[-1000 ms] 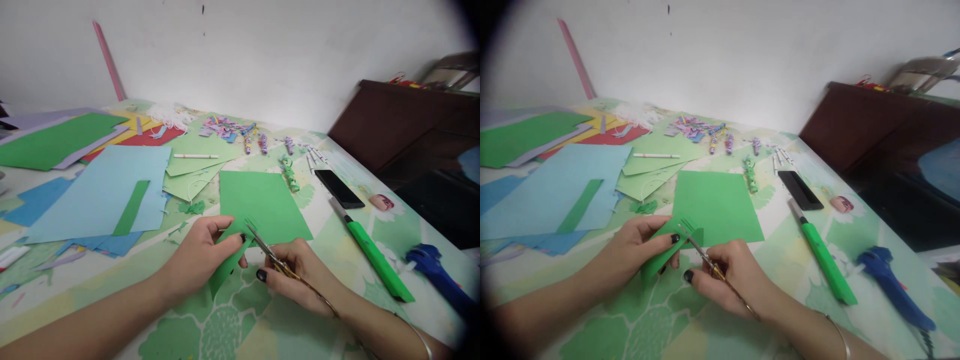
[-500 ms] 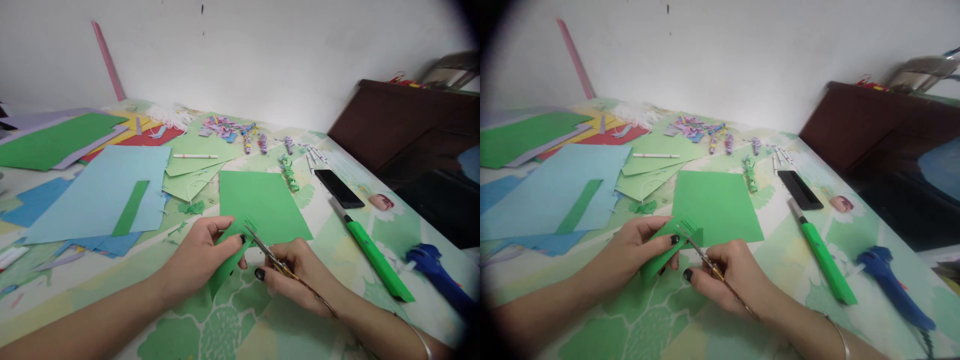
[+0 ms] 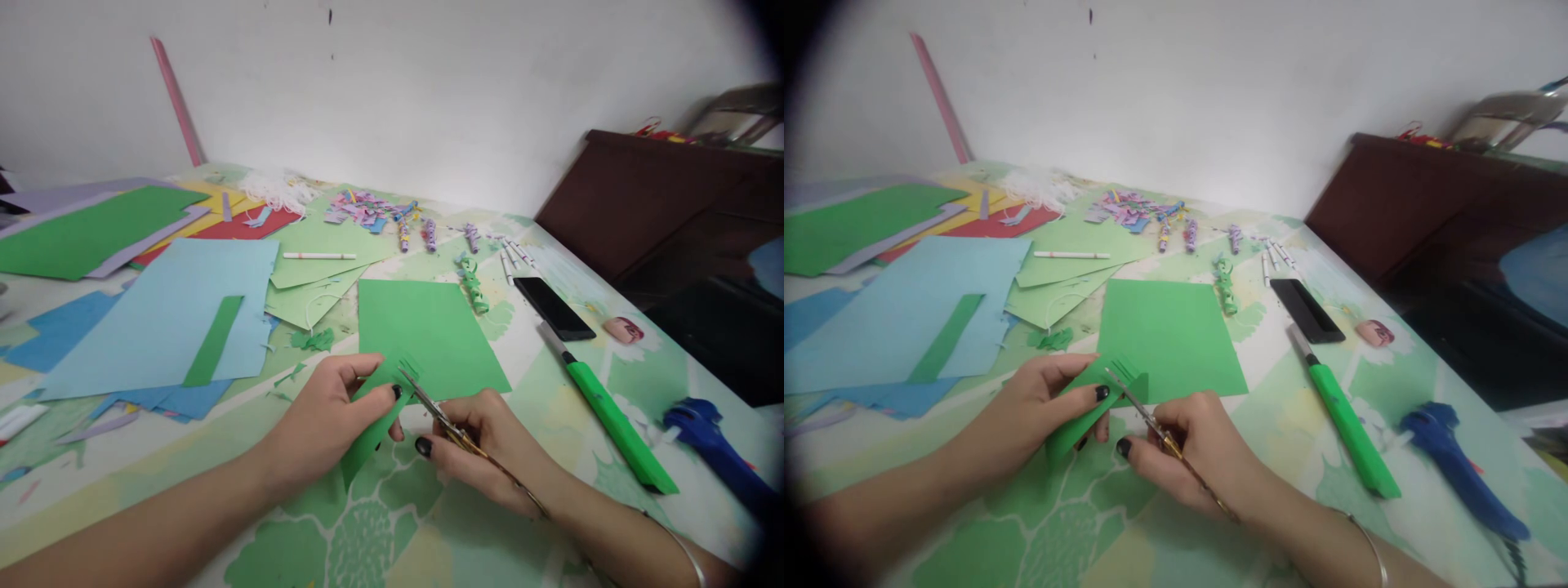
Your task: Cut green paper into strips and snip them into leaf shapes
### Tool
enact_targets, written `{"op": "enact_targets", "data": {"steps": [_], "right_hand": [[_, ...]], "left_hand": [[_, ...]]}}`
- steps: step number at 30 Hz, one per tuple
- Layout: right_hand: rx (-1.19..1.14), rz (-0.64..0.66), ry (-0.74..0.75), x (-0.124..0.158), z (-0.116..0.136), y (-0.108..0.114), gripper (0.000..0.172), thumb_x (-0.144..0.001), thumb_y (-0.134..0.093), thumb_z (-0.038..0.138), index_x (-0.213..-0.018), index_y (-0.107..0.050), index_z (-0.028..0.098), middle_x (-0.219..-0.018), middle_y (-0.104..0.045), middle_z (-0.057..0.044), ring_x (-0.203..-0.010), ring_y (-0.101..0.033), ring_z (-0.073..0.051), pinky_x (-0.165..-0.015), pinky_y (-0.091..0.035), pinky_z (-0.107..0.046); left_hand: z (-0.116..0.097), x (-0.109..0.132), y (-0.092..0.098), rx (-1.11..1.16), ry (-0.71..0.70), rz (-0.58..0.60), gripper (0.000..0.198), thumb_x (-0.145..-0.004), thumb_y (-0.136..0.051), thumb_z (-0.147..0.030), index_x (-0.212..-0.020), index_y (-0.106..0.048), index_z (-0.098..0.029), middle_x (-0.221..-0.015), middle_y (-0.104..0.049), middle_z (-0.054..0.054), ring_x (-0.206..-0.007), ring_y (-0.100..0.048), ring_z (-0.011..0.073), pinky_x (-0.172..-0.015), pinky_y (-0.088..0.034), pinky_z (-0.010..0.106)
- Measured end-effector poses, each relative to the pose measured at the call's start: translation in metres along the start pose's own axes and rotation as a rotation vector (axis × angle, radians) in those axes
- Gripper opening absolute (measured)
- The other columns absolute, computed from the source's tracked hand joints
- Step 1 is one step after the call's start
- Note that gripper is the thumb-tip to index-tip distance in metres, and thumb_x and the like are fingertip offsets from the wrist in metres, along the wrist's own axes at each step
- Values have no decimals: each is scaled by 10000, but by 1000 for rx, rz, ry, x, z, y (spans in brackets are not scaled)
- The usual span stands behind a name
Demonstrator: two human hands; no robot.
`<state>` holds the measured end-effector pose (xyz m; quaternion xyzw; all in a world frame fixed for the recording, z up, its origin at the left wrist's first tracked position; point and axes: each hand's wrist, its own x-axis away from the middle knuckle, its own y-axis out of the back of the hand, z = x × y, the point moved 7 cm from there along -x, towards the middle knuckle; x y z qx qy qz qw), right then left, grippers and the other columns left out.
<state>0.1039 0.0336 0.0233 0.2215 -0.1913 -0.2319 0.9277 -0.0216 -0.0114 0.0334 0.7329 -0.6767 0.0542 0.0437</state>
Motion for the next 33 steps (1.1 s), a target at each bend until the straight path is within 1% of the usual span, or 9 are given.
{"op": "enact_targets", "data": {"steps": [7, 15, 21, 33], "right_hand": [[26, -17, -5, 0, 1, 1, 313, -781, -523, 336, -535, -477, 149, -498, -400, 31, -460, -298, -69, -420, -199, -205], [37, -33, -22, -1, -2, 1, 334, -785, -516, 362, -535, -498, 141, -490, -392, 29, -454, -281, -67, -410, -187, -204], [36, -52, -31, -2, 0, 1, 313, -762, -540, 365, -555, -532, 131, -480, -381, 33, -450, -275, -65, -406, -189, -199], [51, -75, -37, -3, 0, 3, 327, -728, -568, 374, -512, -503, 138, -459, -352, 38, -448, -265, -63, -402, -192, -192]], "left_hand": [[-1, -2, 0, 6, -11, -2, 169, -786, -497, -117, -633, -561, -147, -533, -613, -44, -490, -534, 59, -473, -432, 132], [-2, -1, 0, -20, -22, 0, 154, -793, -490, -112, -708, -614, -143, -540, -612, -45, -505, -541, 62, -487, -432, 136], [0, 1, 0, -7, -1, 2, 152, -795, -489, -127, -690, -599, -147, -552, -614, -35, -501, -540, 72, -483, -440, 150], [-1, -1, -1, -5, 0, 12, 155, -778, -487, -126, -664, -587, -154, -549, -604, -24, -516, -550, 95, -485, -438, 173]]}}
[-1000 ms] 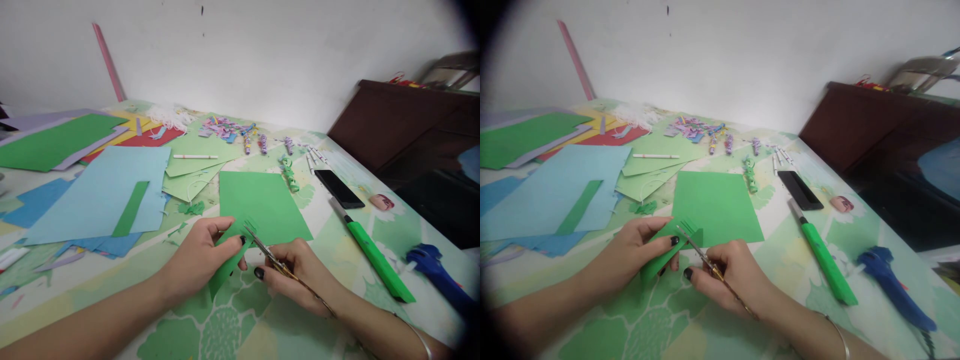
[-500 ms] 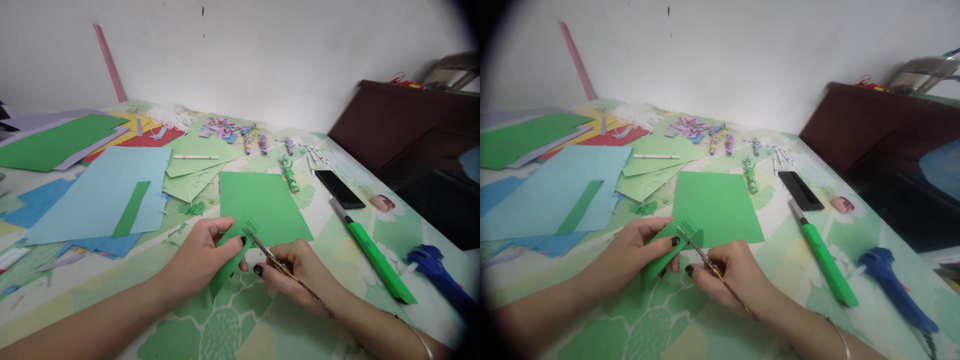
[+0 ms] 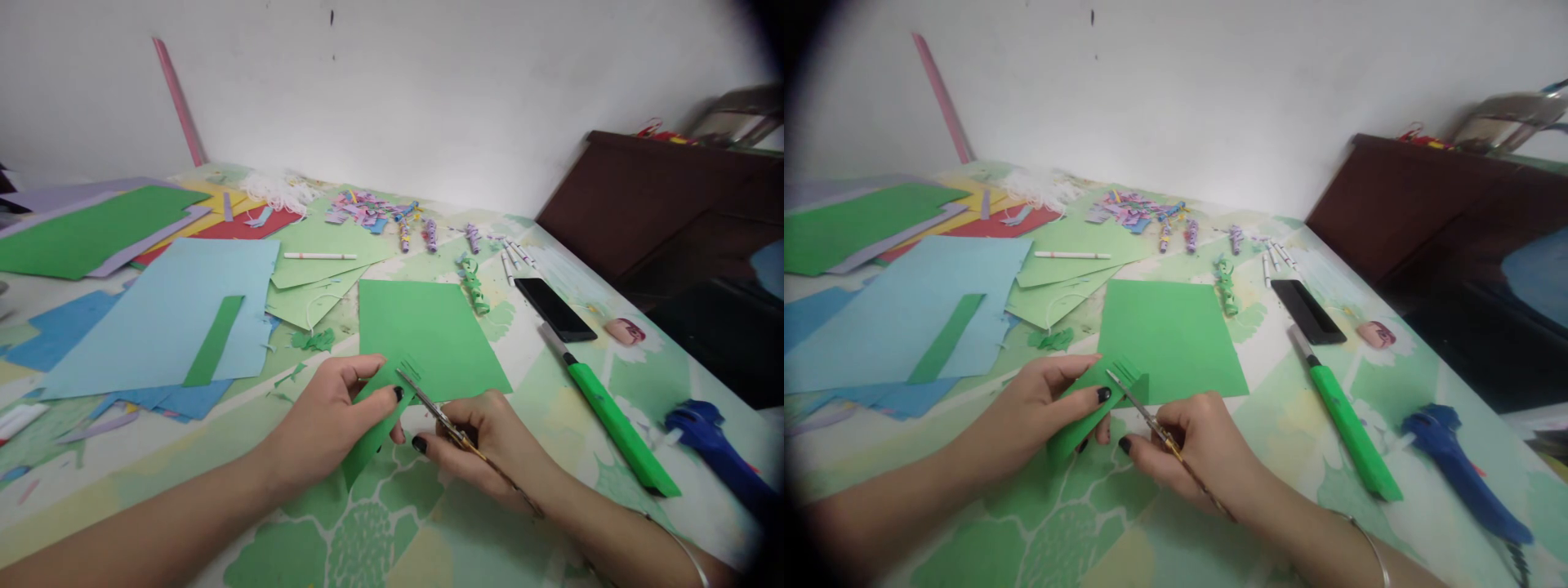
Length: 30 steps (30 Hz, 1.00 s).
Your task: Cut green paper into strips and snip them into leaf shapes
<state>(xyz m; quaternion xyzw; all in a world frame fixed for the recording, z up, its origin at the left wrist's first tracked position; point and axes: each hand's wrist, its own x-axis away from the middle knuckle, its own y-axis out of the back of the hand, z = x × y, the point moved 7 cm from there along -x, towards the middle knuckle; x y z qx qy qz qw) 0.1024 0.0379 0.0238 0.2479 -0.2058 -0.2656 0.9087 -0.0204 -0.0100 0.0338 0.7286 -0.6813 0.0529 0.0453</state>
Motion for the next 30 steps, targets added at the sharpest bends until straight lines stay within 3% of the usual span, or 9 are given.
{"op": "enact_targets", "data": {"steps": [12, 30], "right_hand": [[18, 8, -28, -1, -5, -2, 349, -731, -543, 362, -478, -420, 157, -480, -355, 32, -451, -289, -64, -413, -214, -193], [5, -9, -7, 0, -2, 0, 303, -715, -576, 336, -495, -497, 142, -462, -333, 42, -449, -253, -64, -407, -194, -197]], "left_hand": [[-2, 0, -1, -2, -12, 10, 164, -786, -480, -112, -665, -584, -153, -555, -602, -33, -521, -546, 84, -485, -425, 157], [0, 1, 0, -11, 4, -1, 143, -777, -497, -139, -691, -610, -151, -547, -599, -27, -520, -550, 95, -485, -429, 172]]}}
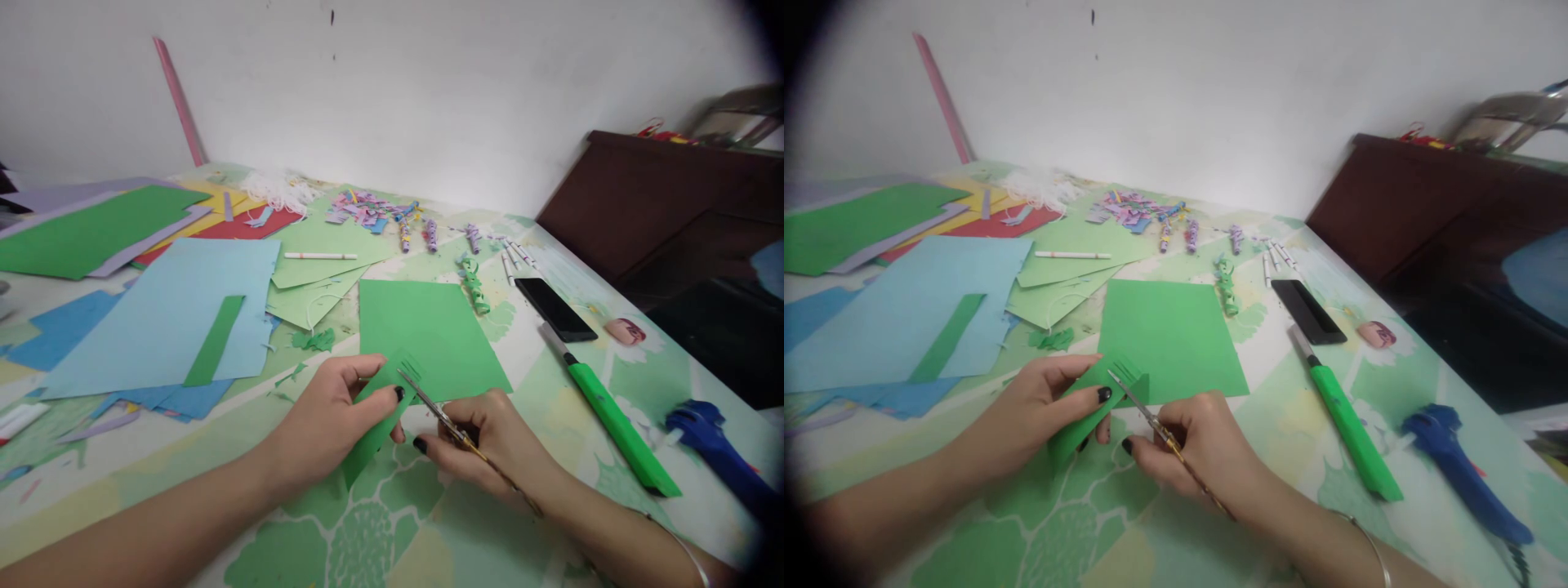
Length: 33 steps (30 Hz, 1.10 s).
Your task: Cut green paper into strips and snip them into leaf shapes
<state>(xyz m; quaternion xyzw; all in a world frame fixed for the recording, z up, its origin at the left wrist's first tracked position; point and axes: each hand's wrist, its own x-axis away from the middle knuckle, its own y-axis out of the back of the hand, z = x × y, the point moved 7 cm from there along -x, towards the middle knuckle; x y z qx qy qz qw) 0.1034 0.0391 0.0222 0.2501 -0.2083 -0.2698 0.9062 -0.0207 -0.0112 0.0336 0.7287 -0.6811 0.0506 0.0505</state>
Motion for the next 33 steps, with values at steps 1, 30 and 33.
{"op": "enact_targets", "data": {"steps": [1, 30, 33], "right_hand": [[-5, 11, 1, 0, -1, 0, 307, -718, -573, 341, -498, -493, 143, -469, -330, 42, -452, -249, -64, -409, -192, -198], [-134, 104, 14, 5, 2, -7, 245, -766, -520, 328, -606, -490, 145, -539, -341, 37, -507, -259, -77, -440, -198, -210], [-136, 107, 11, 5, 3, -7, 255, -767, -518, 327, -591, -485, 146, -544, -352, 33, -507, -262, -76, -440, -202, -207]], "left_hand": [[0, 0, 0, -2, -2, -4, 144, -777, -497, -137, -681, -603, -152, -546, -600, -27, -519, -548, 93, -489, -430, 171], [-2, 0, 2, -27, -17, -23, 157, -790, -488, -144, -642, -537, -160, -536, -607, -31, -507, -547, 85, -498, -434, 171], [-1, 0, 2, -25, -13, -21, 164, -791, -486, -139, -636, -537, -159, -541, -611, -32, -502, -541, 80, -493, -432, 167]]}}
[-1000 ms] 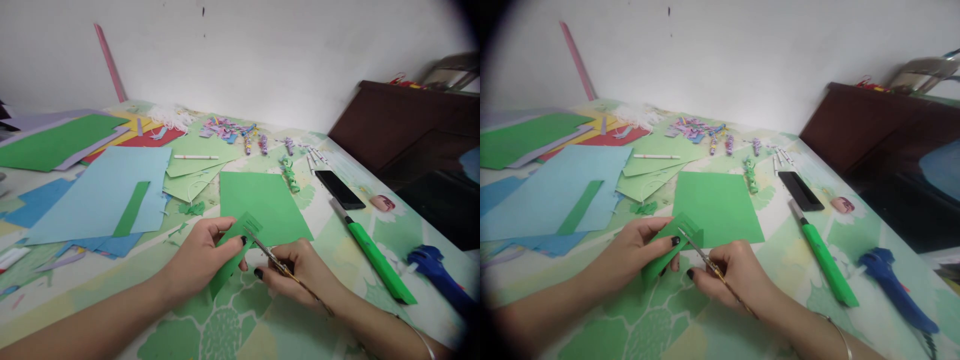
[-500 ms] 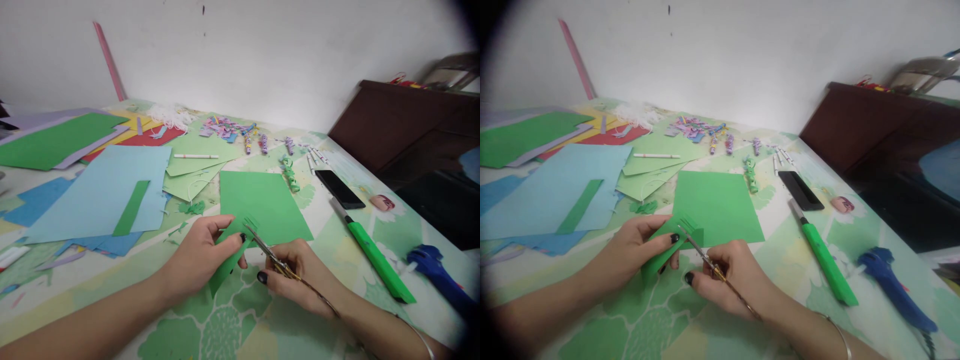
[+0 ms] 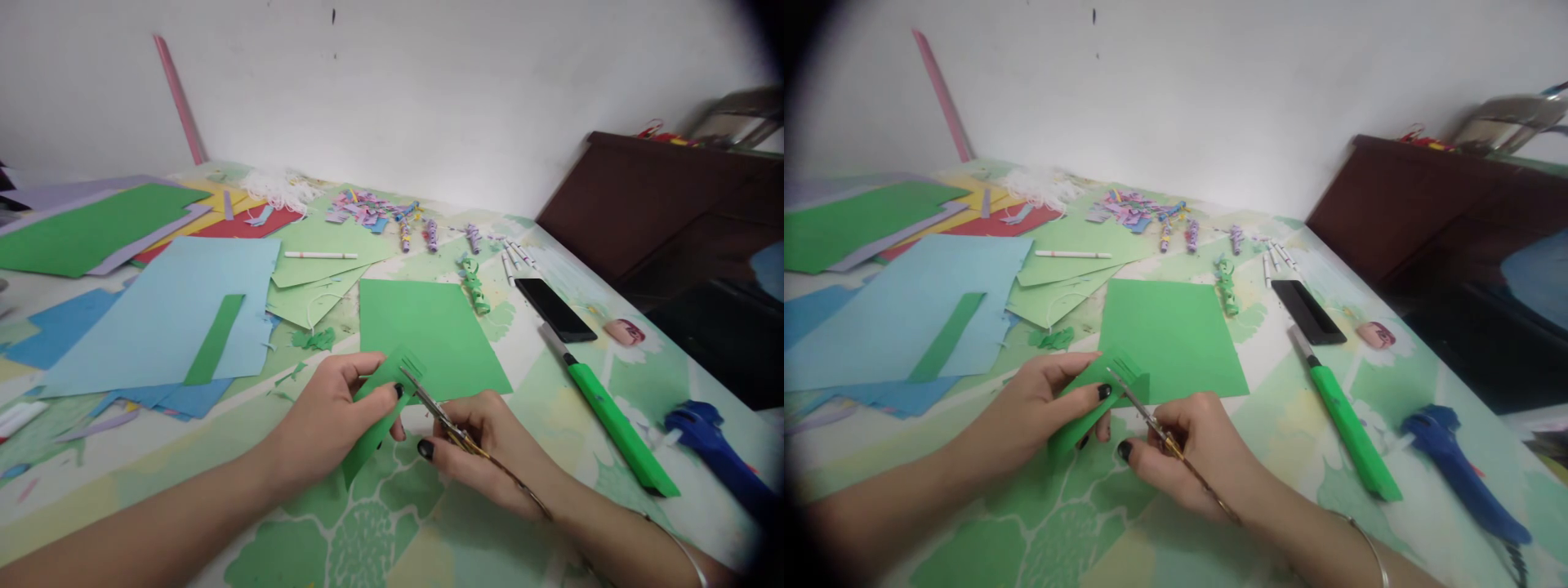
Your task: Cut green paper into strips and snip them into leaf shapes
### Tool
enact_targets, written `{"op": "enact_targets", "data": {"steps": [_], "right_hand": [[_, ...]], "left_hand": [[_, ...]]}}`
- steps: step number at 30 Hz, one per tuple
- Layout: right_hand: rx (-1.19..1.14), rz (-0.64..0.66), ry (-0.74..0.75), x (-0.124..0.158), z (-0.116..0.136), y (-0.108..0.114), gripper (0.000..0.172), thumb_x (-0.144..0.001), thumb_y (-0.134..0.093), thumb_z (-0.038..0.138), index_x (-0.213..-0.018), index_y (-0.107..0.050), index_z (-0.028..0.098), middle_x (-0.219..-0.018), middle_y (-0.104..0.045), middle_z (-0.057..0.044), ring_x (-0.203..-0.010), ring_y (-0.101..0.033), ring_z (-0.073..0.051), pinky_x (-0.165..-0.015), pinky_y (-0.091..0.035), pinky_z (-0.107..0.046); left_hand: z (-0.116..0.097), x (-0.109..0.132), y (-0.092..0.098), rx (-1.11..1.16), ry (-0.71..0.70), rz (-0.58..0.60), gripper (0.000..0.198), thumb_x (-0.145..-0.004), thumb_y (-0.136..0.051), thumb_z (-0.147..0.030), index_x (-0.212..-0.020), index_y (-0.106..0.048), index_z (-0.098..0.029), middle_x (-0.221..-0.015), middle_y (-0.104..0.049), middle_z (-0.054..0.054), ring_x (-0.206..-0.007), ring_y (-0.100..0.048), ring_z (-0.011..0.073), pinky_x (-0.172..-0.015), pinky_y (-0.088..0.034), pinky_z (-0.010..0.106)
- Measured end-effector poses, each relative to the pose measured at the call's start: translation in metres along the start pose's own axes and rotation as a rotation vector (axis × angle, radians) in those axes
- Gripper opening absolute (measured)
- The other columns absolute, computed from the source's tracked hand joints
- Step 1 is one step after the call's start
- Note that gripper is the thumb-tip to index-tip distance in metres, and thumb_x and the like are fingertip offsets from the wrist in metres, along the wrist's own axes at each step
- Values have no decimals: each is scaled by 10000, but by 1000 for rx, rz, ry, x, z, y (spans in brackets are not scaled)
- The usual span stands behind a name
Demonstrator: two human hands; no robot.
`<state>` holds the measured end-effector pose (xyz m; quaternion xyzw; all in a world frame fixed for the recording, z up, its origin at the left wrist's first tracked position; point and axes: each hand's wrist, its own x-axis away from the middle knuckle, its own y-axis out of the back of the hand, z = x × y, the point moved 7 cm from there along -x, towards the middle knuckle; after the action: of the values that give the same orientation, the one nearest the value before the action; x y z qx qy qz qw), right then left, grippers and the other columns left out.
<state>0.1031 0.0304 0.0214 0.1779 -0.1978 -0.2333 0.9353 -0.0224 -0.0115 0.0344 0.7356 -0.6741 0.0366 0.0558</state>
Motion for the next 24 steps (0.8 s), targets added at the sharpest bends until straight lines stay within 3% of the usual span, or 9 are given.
{"op": "enact_targets", "data": {"steps": [24], "right_hand": [[131, -97, -36, -3, -2, 5, 313, -721, -561, 342, -491, -510, 135, -467, -361, 33, -442, -257, -62, -403, -184, -200]], "left_hand": [[-1, -1, -2, 45, -19, 29, 157, -795, -484, -98, -719, -613, -145, -534, -603, -51, -507, -539, 61, -486, -437, 132]]}}
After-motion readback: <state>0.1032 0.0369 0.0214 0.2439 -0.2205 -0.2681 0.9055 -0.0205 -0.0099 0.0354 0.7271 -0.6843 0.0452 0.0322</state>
